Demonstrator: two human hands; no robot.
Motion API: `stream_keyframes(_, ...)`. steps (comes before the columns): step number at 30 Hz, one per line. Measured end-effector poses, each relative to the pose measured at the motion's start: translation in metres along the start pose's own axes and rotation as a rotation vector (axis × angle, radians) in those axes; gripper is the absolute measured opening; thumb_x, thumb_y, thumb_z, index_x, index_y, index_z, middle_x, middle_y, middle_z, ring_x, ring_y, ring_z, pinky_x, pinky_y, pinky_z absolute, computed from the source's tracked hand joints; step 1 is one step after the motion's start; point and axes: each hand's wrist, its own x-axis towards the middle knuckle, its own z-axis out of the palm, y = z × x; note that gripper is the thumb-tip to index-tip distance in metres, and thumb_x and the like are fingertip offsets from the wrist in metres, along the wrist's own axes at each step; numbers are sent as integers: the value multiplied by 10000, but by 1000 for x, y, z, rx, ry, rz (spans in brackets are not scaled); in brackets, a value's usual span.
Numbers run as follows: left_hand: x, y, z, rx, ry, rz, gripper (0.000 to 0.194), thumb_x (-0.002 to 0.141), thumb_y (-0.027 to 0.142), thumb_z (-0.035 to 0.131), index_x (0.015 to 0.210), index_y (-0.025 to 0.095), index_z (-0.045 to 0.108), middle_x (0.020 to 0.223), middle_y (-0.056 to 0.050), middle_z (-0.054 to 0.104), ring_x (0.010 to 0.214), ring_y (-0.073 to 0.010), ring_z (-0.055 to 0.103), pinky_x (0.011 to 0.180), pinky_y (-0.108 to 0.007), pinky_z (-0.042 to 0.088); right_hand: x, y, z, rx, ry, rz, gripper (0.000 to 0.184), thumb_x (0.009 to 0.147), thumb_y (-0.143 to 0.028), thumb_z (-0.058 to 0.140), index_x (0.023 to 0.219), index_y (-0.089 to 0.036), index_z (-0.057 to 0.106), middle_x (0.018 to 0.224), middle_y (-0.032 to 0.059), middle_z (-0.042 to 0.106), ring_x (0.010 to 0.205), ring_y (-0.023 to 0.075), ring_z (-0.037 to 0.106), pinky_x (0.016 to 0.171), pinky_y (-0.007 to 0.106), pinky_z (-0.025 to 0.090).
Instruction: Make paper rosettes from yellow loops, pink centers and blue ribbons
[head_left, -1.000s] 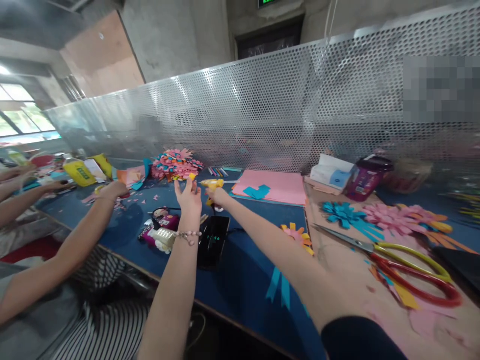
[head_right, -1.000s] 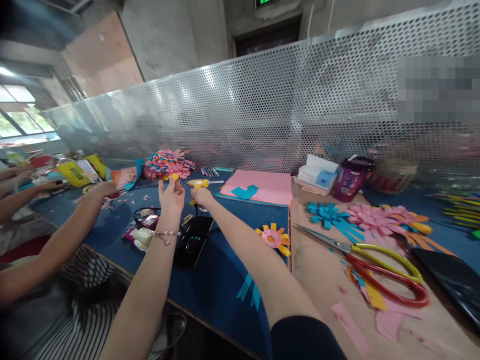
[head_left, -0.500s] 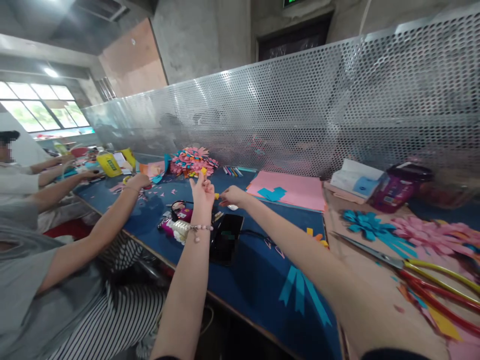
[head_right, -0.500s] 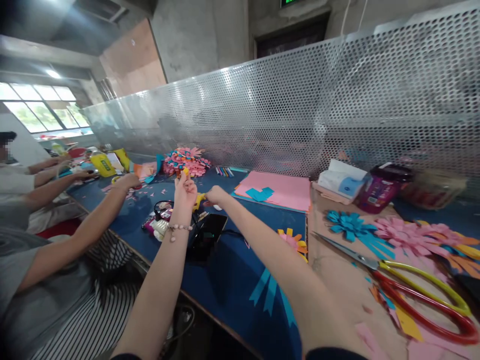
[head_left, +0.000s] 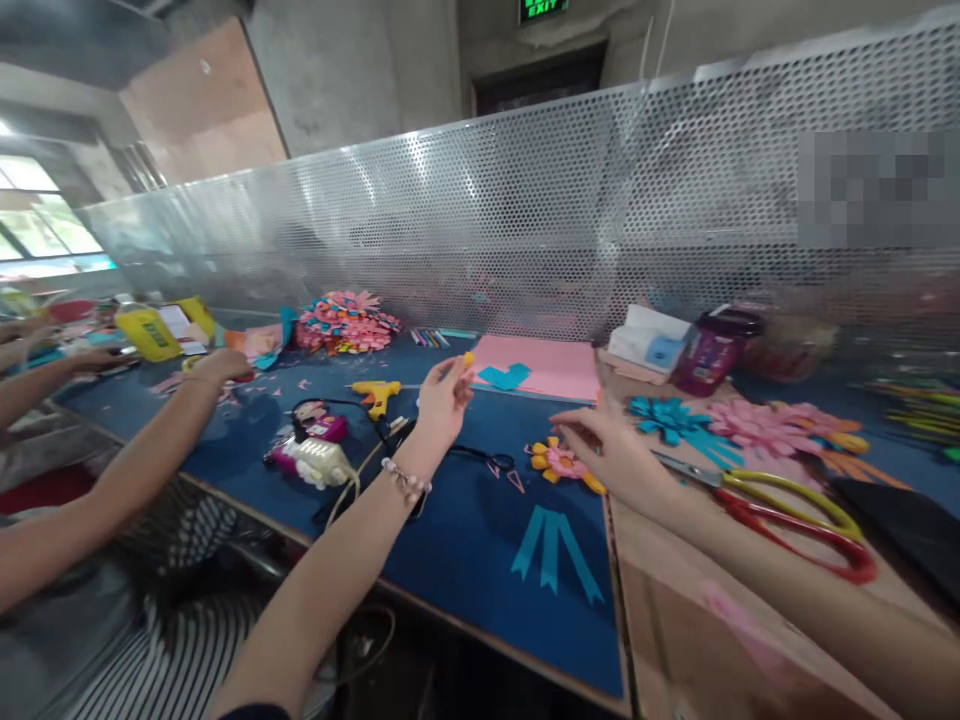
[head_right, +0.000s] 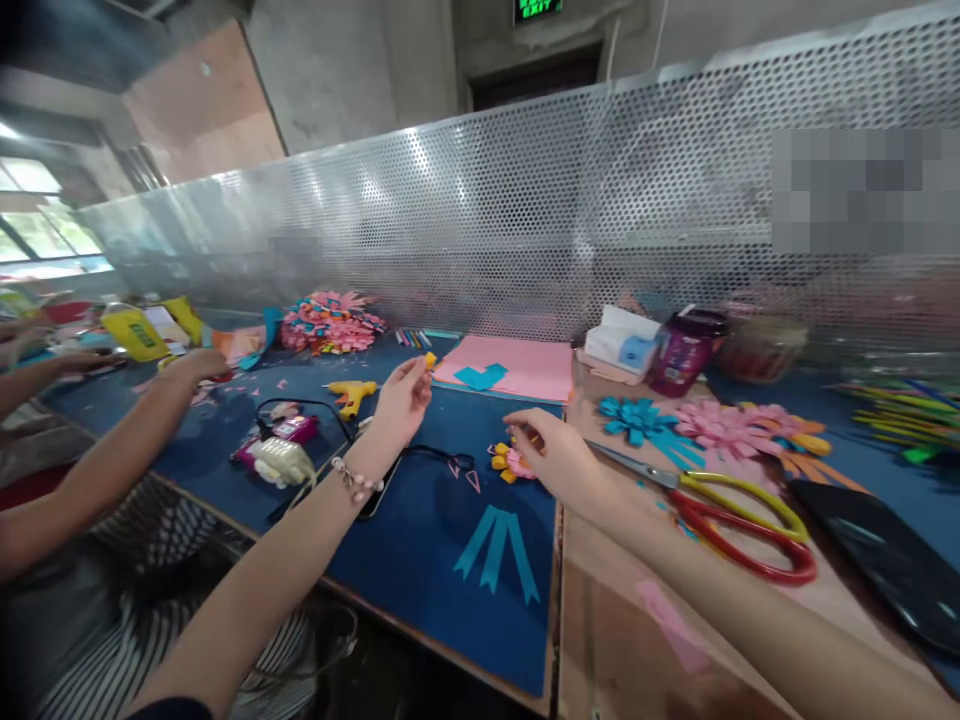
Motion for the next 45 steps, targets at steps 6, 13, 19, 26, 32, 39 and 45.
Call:
stream_keyframes(6, -63, -39, 38, 157, -276, -170, 326, 639, 314, 801, 813, 157, 574, 739, 8, 618, 564, -95, 605, 407, -159, 434, -25, 3, 2, 73, 156, 47, 238, 884, -341, 511, 1075, -216, 580, 929, 49, 654, 777, 176, 611, 667, 298, 496)
stream_keyframes(13, -79, -55, 36, 263, -400, -227, 299, 692, 354, 760, 803, 143, 579, 641, 17, 576, 532, -87, 561, 401, -156, 418, -36, 8, 15, 231, 262, 91, 158, 866, -360, 569, 888, -204, 561, 801, 15, 602, 692, 146, 571, 628, 269, 462)
stream_keyframes(19, -85, -61, 37, 252, -415, -247, 270, 702, 327, 758, 774, 136, 581, 662, 13, 592, 530, -71, 554, 425, -151, 413, -38, 5, 15, 251, 282, 94, 145, 863, -353, 581, 850, -210, 558, 784, 1, 580, 667, 131, 547, 606, 259, 443)
stream_keyframes(26, -88, -64, 40, 186, -420, -242, 216, 737, 292, 728, 797, 136, 590, 718, -6, 612, 579, -94, 581, 537, -220, 495, -37, -3, 11, 176, 307, 39, 104, 864, -303, 576, 827, -207, 592, 845, 14, 597, 681, 123, 540, 607, 253, 440)
stream_keyframes(32, -89, -64, 41, 223, -381, -202, 196, 729, 283, 729, 752, 138, 599, 712, -6, 634, 605, -93, 590, 579, -210, 493, -36, -7, 11, 217, 334, 135, 153, 846, -351, 590, 836, -199, 611, 849, 31, 611, 702, 143, 557, 587, 257, 441)
stream_keyframes(39, -77, -64, 36, 445, -535, -75, 261, 827, 418, 597, 838, 159, 624, 795, -43, 679, 674, -160, 644, 646, -288, 531, -33, -7, 9, 378, 340, 289, 209, 829, -400, 598, 850, -192, 593, 727, -1, 576, 576, 117, 519, 501, 233, 416)
stream_keyframes(45, -46, -65, 21, 1009, -628, 260, 250, 840, 404, 558, 912, 199, 680, 961, -79, 683, 956, -235, 606, 875, -352, 448, -22, 6, -10, 501, 426, 299, 251, 788, -432, 640, 836, -201, 557, 643, -27, 541, 492, 111, 501, 456, 239, 415)
